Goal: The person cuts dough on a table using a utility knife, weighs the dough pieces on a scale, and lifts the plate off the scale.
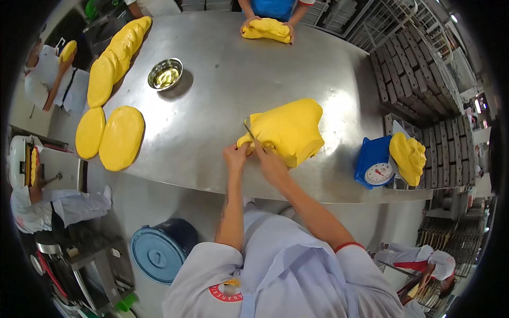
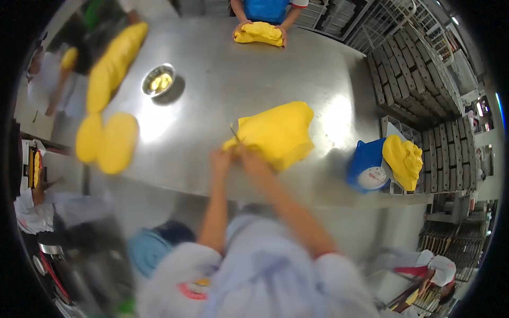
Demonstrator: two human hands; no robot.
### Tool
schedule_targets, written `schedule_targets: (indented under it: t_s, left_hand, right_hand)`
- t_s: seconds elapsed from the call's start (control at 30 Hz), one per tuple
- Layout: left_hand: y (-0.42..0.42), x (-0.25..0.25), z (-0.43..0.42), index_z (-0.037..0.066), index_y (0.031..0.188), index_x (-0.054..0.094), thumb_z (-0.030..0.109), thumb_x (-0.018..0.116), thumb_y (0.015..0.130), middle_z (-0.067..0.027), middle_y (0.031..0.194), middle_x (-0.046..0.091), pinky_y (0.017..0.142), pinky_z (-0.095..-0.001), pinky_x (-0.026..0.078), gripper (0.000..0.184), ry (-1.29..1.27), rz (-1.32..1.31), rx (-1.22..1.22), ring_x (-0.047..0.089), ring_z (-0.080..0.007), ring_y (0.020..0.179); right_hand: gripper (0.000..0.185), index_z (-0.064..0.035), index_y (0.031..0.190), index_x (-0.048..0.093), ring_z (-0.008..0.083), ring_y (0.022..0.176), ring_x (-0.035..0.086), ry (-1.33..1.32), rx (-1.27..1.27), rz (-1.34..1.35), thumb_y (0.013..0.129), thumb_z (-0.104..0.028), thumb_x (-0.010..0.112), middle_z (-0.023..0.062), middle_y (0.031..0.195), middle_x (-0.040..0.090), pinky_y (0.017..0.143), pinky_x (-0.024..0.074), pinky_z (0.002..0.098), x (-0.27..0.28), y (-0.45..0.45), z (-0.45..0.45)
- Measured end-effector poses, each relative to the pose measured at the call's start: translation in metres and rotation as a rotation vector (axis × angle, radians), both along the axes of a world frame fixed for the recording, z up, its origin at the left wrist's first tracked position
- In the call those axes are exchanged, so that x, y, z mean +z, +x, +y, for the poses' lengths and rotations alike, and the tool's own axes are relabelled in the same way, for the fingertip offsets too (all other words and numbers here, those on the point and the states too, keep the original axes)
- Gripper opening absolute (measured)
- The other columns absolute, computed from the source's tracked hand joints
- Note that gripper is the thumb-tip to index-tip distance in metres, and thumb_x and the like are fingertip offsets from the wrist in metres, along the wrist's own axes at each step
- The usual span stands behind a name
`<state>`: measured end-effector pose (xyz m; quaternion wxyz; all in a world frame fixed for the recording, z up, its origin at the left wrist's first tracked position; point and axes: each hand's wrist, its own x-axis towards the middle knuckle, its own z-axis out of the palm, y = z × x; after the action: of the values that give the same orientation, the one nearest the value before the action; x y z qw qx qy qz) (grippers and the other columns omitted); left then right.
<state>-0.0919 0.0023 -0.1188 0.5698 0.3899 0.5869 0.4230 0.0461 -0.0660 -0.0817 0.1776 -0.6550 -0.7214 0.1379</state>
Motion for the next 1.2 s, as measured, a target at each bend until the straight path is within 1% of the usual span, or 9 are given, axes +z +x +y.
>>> schedule_targets:
  t_s: [0.2, 0.27, 0.43, 0.53, 0.73, 1.0, 1.07, 1.17, 1.2]
  left_hand:
    - [-0.016, -0.05, -0.023, -0.011, 0.101, 0.068, 0.006, 0.069, 0.088, -0.0101, 0.092, 0.069, 0.069, -0.0351, 0.064, 0.022, 0.055, -0.287, 0.084, 0.067, -0.0179, 0.074]
    - [-0.023, -0.022, -0.027, -0.01, 0.103, 0.068, 0.006, 0.069, 0.089, -0.01, 0.092, 0.069, 0.072, -0.0368, 0.063, 0.021, -0.029, -0.276, 0.048, 0.068, -0.018, 0.077]
    - [-0.028, -0.044, -0.041, -0.008, 0.103, 0.068, 0.009, 0.064, 0.092, -0.0105, 0.094, 0.069, 0.071, -0.0364, 0.062, 0.02, 0.143, -0.061, 0.09, 0.067, -0.0189, 0.08]
    - [-0.092, -0.069, -0.06, -0.005, 0.101, 0.066, 0.013, 0.062, 0.091, -0.0113, 0.098, 0.068, 0.073, -0.0401, 0.061, 0.022, -0.067, -0.528, 0.498, 0.068, -0.0223, 0.086]
    - [-0.148, 0.032, -0.071, 0.008, 0.123, 0.055, 0.013, 0.053, 0.084, -0.0148, 0.108, 0.064, 0.086, -0.048, 0.056, 0.039, 0.169, -0.58, 0.202, 0.066, -0.0276, 0.101]
    - [0.174, 0.192, -0.042, 0.005, 0.135, 0.05, 0.012, 0.066, 0.085, -0.0113, 0.106, 0.062, 0.084, -0.0396, 0.055, 0.053, -0.027, -0.729, -0.679, 0.063, -0.0256, 0.097]
    - [0.27, 0.233, -0.067, 0.005, 0.135, 0.051, 0.009, 0.07, 0.085, -0.0108, 0.11, 0.063, 0.085, -0.0353, 0.054, 0.054, 0.229, -0.454, -1.035, 0.063, -0.0225, 0.1]
    - [0.402, 0.274, -0.108, 0.004, 0.134, 0.052, 0.01, 0.079, 0.082, -0.012, 0.112, 0.066, 0.083, -0.0315, 0.054, 0.059, 0.91, 0.017, -1.053, 0.065, -0.0203, 0.095]
    - [0.435, 0.29, -0.13, 0.003, 0.131, 0.055, 0.012, 0.081, 0.08, -0.0132, 0.112, 0.068, 0.083, -0.0306, 0.054, 0.058, 0.81, -0.019, -1.071, 0.066, -0.0201, 0.093]
  right_hand:
    - [0.07, -0.022, 0.154, 0.037, 0.0431, 0.074, 0.062, -0.363, -0.102, 0.017, 0.09, -0.002, 0.055, 0.0229, 0.093, 0.061, 0.068, 0.0517, 0.0523, 0.017, 0.047, -0.143]
    - [0.07, -0.021, 0.154, 0.038, 0.0423, 0.078, 0.063, -0.121, -0.089, 0.133, 0.089, 0.001, 0.053, 0.0222, 0.096, 0.062, 0.072, 0.0524, 0.0522, 0.069, 0.026, -0.099]
    - [0.074, -0.0204, 0.154, 0.035, 0.0427, 0.088, 0.065, -0.209, 0.07, -0.079, 0.086, 0.004, 0.049, 0.026, 0.11, 0.062, 0.076, 0.0534, 0.05, -0.002, 0.011, 0.003]
    - [0.068, -0.0214, 0.152, 0.038, 0.0422, 0.093, 0.065, -0.019, 0.053, 0.282, 0.089, -0.001, 0.052, 0.0234, 0.115, 0.063, 0.08, 0.0532, 0.0481, -0.027, 0.048, -0.09]
    - [0.057, -0.0269, 0.149, 0.047, 0.0362, 0.098, 0.069, -0.314, -0.407, 0.214, 0.096, -0.01, 0.06, 0.0146, 0.123, 0.068, 0.083, 0.0543, 0.0395, 0.005, 0.188, -0.303]
    - [0.056, -0.0163, 0.147, 0.049, 0.0249, 0.103, 0.068, 0.145, -0.835, 0.444, 0.094, 0.0, 0.056, 0.0197, 0.128, 0.065, 0.089, 0.0505, 0.0302, -0.012, 0.226, -0.407]
    - [0.055, -0.0171, 0.146, 0.05, 0.0247, 0.091, 0.067, 0.134, -0.981, 0.524, 0.094, -0.001, 0.057, 0.0176, 0.112, 0.068, 0.082, 0.0514, 0.0316, -0.01, 0.221, -0.43]
    - [0.056, -0.0196, 0.147, 0.05, 0.024, 0.077, 0.064, 0.257, -1.059, 0.524, 0.094, -0.002, 0.058, 0.0145, 0.092, 0.066, 0.074, 0.0518, 0.0335, -0.023, 0.225, -0.465]
    - [0.057, -0.0207, 0.148, 0.049, 0.0233, 0.073, 0.063, 0.316, -1.066, 0.49, 0.094, -0.003, 0.058, 0.0132, 0.086, 0.064, 0.071, 0.0518, 0.0338, -0.025, 0.228, -0.474]
